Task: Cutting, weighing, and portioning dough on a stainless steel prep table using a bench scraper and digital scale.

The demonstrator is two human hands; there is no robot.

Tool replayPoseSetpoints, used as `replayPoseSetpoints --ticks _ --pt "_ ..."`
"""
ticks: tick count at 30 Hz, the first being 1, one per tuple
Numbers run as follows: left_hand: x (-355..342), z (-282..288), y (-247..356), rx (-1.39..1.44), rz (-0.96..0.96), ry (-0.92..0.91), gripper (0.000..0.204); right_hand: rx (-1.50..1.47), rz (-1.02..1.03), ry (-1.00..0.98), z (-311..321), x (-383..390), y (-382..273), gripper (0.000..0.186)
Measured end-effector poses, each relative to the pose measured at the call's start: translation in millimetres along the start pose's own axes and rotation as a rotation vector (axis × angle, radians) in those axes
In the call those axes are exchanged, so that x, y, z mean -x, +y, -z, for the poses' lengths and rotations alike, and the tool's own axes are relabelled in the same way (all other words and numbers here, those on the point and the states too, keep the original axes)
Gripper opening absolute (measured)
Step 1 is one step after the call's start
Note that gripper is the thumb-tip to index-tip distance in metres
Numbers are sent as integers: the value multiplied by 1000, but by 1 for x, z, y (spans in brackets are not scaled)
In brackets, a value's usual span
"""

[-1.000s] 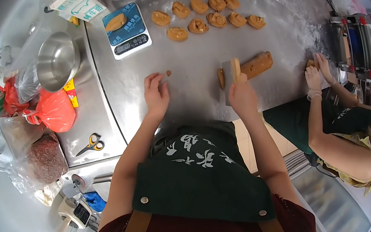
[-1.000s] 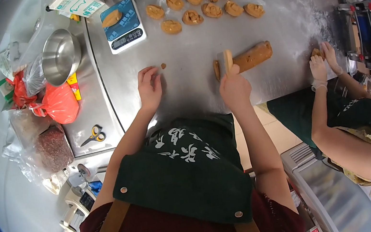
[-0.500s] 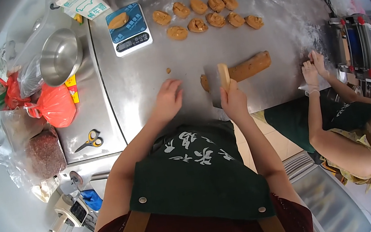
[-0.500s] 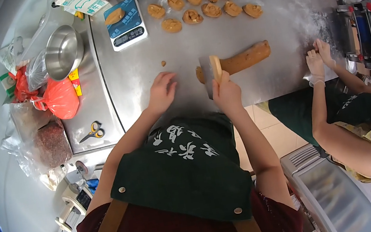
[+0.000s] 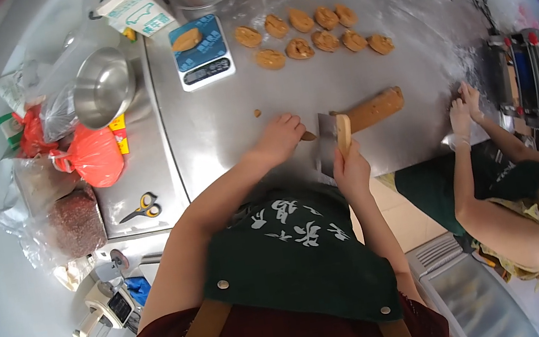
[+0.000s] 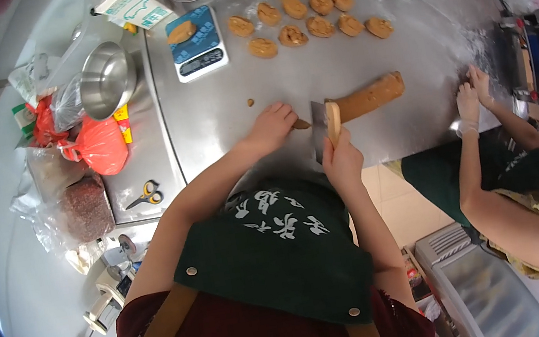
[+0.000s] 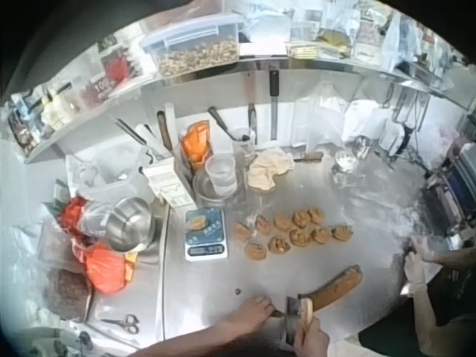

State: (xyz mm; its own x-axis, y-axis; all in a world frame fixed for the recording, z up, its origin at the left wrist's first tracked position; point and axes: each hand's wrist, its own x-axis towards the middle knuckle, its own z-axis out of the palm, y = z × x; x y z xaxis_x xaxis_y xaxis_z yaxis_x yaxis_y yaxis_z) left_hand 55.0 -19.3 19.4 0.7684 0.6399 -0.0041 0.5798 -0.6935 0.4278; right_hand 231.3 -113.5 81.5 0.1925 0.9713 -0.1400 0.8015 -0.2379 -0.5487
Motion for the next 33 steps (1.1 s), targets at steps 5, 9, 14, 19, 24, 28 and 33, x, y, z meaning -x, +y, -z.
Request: replayPoseSetpoints --ticks 5,9,14,19,24,28,33 --pt "39 8 -2 214 251 240 24 36 -1 -48 -10 -3 -2 31" --pt "69 17 -4 281 412 283 22 119 43 -75 -12 -9 -10 31" --pt "91 20 -17 434 655 428 22 154 43 -114 -13 -11 -13 31" --pt "76 49 -75 357 684 632 18 194 19 -100 -13 -11 -11 31" --pt "40 107 -164 111 624 879 18 171 37 -77 -16 -10 -9 30" --pt "12 130 -198 -67 558 877 22 158 17 -87 -15 -9 -10 29" --pt "8 121 -205 -157 628 747 33 160 30 -72 -16 -9 -10 30"
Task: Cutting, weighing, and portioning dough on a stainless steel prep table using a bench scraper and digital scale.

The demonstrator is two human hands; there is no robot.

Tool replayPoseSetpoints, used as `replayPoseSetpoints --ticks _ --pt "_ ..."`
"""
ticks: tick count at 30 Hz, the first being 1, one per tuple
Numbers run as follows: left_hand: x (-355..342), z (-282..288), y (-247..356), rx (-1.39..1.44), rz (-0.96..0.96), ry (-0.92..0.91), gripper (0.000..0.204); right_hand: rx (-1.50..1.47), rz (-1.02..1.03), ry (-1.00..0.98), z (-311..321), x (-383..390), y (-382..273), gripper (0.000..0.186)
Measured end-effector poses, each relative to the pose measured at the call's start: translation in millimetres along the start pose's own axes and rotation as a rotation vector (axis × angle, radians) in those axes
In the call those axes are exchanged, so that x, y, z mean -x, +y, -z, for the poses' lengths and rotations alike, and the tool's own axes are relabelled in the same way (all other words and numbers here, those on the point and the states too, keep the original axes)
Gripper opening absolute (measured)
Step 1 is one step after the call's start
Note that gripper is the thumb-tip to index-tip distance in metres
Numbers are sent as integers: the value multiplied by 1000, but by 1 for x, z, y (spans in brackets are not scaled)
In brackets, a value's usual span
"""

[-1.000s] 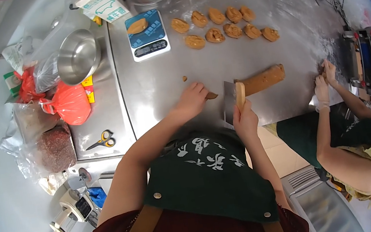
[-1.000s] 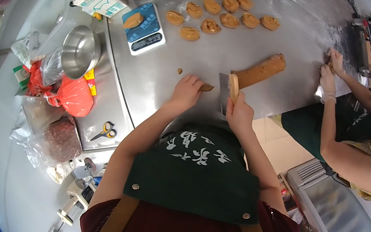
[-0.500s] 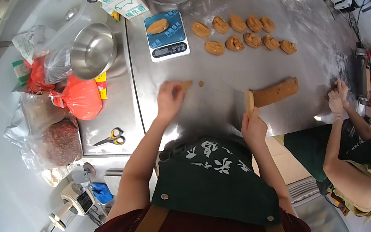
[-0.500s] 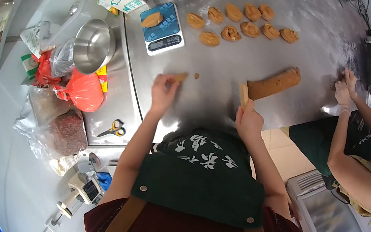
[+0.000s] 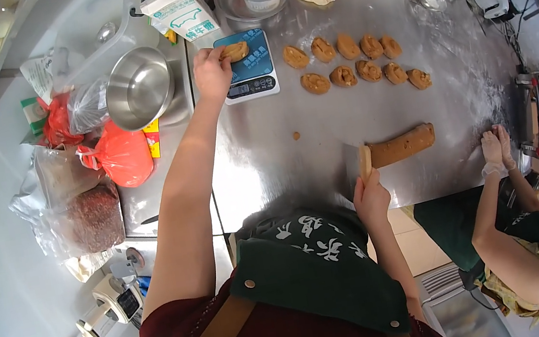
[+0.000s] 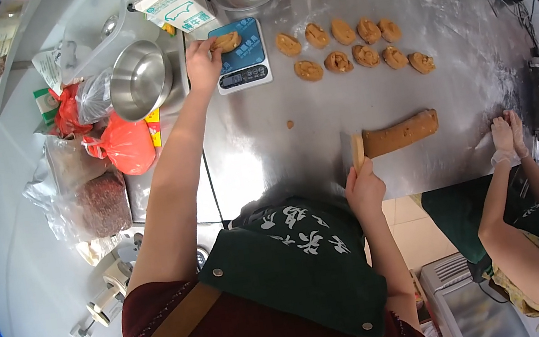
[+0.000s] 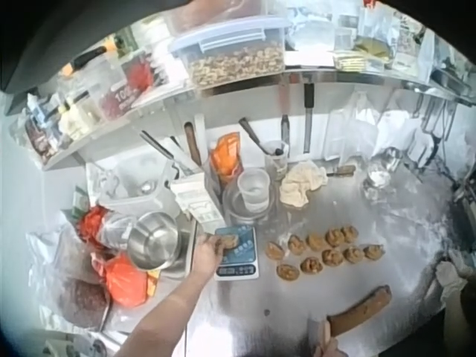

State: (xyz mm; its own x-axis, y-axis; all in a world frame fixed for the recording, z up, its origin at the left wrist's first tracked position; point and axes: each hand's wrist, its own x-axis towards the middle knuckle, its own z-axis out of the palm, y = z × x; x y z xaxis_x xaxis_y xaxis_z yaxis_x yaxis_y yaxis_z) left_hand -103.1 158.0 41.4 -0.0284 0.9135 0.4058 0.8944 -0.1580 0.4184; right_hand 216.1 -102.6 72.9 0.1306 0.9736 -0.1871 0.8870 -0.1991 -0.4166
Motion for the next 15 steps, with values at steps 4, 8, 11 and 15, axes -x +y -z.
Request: replayPoseSetpoints --ticks 4,8,11,15 --pt "14 8 5 59 -3 96 44 24 8 2 -1 0 2 31" --pt "47 22 -4 144 143 88 47 24 13 8 -1 0 4 33" --pt "75 31 -15 149 190 76 43 19 20 -1 -1 -1 5 33" --pt "93 39 -26 162 263 67 35 28 36 -1 1 -1 4 34"
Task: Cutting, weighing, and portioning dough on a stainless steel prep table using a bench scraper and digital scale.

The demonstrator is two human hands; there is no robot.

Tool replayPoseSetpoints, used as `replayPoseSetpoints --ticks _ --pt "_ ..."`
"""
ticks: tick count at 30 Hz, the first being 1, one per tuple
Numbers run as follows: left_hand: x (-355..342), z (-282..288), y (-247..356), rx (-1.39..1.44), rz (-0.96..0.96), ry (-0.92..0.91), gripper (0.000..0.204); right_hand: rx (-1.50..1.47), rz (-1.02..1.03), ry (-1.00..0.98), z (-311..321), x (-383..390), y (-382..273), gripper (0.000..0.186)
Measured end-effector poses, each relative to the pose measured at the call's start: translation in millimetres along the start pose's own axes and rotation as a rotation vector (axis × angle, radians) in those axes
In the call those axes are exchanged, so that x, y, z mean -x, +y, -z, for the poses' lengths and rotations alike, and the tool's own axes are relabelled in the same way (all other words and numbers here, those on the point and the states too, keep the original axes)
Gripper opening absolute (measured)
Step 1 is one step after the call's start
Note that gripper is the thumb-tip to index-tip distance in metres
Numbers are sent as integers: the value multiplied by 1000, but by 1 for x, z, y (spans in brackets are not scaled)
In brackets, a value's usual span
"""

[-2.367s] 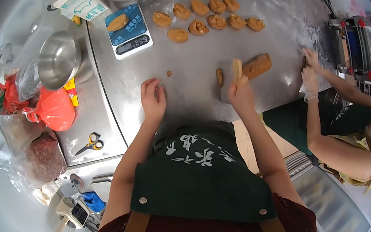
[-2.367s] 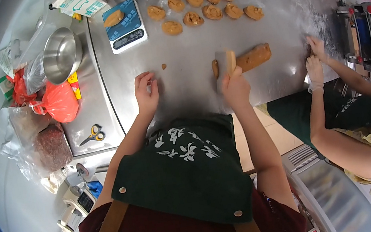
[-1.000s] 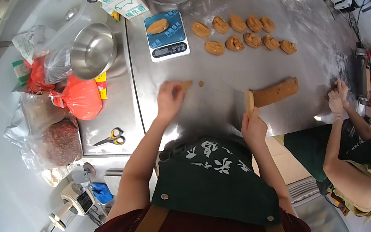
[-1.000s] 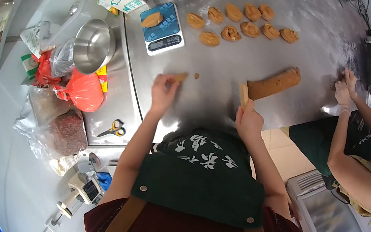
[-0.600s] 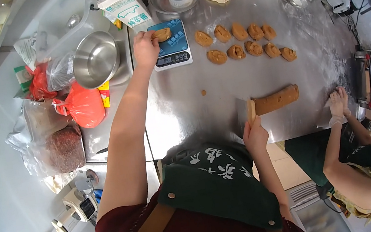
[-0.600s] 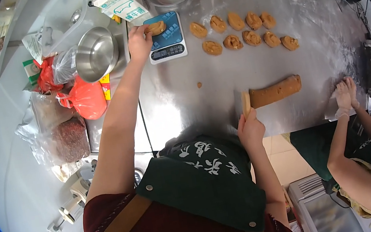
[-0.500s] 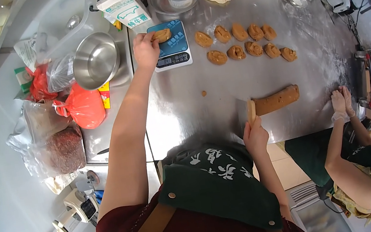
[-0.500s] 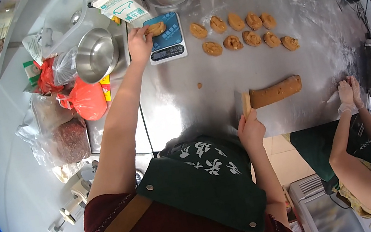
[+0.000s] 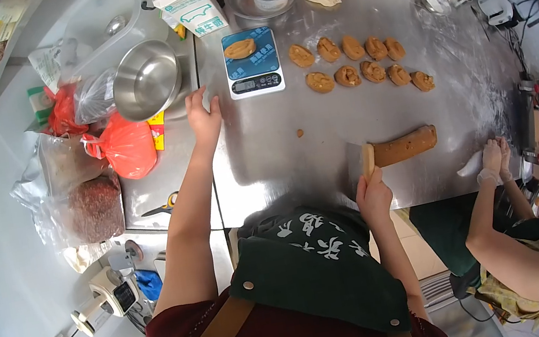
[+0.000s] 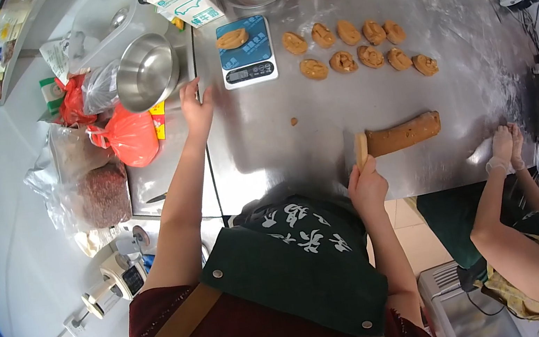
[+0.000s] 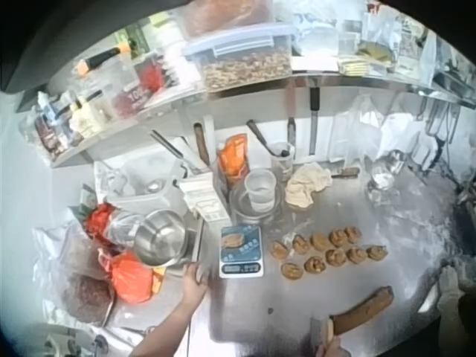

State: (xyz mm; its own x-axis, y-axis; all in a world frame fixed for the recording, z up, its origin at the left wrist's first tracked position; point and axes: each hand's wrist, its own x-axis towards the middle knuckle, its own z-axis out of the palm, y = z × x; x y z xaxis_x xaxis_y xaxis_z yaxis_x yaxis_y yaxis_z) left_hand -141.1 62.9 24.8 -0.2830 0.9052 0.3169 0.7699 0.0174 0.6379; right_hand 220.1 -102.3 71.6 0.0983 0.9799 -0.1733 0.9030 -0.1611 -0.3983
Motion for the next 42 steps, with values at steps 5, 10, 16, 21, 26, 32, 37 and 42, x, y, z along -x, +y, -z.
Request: replayPoseSetpoints --ticks 5,10,16,21,26,32,37,42 --pt "-10 0 12 22 -16 28 31 -1 5 12 -1 0 2 34" --pt "-38 -19 22 -3 -153 58 34 1 -15 0 -1 -1 -1 33" --pt "-72 -44 44 -139 -233 -75 38 -5 -25 12 -4 0 1 33" --pt "-77 -47 48 -274 -255 -75 29 -4 -43 -9 -3 0 -1 32" --pt "-69 -44 59 -165 -276 46 19 0 -57 -25 -1 2 -1 32" --pt "38 -49 107 222 -289 -191 17 -61 -44 13 -2 -3 -9 31" --pt "125 -58 124 125 -297 -464 25 -149 47 41 13 -14 -36 33" --pt "138 -64 118 91 -329 -430 28 -99 154 -34 7 -22 -53 25"
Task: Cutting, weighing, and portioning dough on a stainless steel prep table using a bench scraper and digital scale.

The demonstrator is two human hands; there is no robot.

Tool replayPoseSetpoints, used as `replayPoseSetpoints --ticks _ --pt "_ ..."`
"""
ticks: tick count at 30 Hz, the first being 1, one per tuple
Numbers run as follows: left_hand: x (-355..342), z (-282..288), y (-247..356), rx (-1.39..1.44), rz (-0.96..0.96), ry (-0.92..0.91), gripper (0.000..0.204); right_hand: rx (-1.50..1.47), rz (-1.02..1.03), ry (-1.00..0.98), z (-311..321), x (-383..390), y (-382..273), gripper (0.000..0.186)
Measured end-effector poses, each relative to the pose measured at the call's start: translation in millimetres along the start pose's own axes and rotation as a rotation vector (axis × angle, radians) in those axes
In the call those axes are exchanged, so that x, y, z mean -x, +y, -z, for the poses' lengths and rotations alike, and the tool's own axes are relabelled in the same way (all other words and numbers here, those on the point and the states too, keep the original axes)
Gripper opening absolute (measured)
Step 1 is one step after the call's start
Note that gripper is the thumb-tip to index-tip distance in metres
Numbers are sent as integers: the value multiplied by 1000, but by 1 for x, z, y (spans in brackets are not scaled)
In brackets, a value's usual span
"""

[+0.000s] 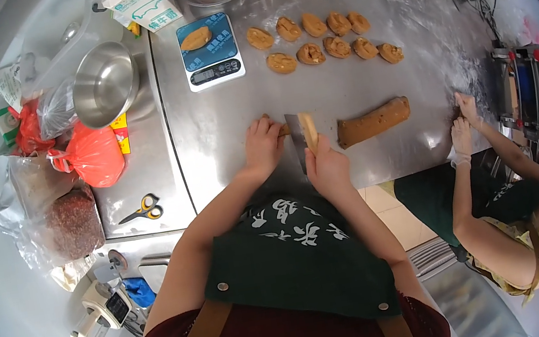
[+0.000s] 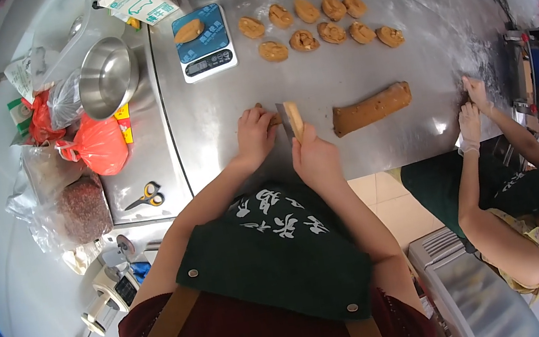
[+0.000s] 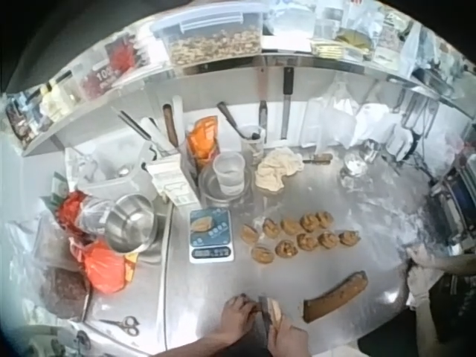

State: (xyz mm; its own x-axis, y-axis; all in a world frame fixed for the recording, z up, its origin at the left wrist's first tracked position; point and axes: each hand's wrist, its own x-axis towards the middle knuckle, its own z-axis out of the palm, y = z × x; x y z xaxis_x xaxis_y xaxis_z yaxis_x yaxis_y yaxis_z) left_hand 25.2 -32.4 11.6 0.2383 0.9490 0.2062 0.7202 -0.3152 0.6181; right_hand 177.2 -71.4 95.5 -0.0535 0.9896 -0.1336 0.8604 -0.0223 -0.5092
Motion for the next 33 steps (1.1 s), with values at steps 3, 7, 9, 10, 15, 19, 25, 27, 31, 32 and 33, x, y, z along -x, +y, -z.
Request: replayPoseSetpoints --ticks 3,7,9,10,15,19,25,27,31,32,33 --pt "3 -1 -3 3 1 -17 28 69 4 -41 -14 -4 -3 23" --pt "5 -4 -6 -12 -19 19 26 119 -39 -73 -24 -13 -11 25" --pt "5 -4 -8 -19 -25 25 25 133 -28 -85 -29 -12 -12 26" --pt "4 -4 -9 -37 -35 18 24 147 -18 -94 -31 -13 -12 28" --pt "-7 20 -19 -14 -71 -3 21 18 -27 -55 -22 -7 3 31" --pt "-61 58 -74 -95 -6 285 19 -65 15 23 -15 13 8 33" --pt "-156 106 -113 -373 36 450 21 -81 -1 -10 -10 28 5 36" --pt "-165 107 -118 -422 39 408 21 -90 15 12 -7 29 4 36" --pt "-160 102 -123 -518 72 308 29 -69 8 31 -4 31 8 37" --pt "-156 101 -122 -525 75 289 35 -71 10 30 -3 32 11 37" --pt "-152 102 -118 -527 75 289 35 -65 -5 47 -2 33 14 37"
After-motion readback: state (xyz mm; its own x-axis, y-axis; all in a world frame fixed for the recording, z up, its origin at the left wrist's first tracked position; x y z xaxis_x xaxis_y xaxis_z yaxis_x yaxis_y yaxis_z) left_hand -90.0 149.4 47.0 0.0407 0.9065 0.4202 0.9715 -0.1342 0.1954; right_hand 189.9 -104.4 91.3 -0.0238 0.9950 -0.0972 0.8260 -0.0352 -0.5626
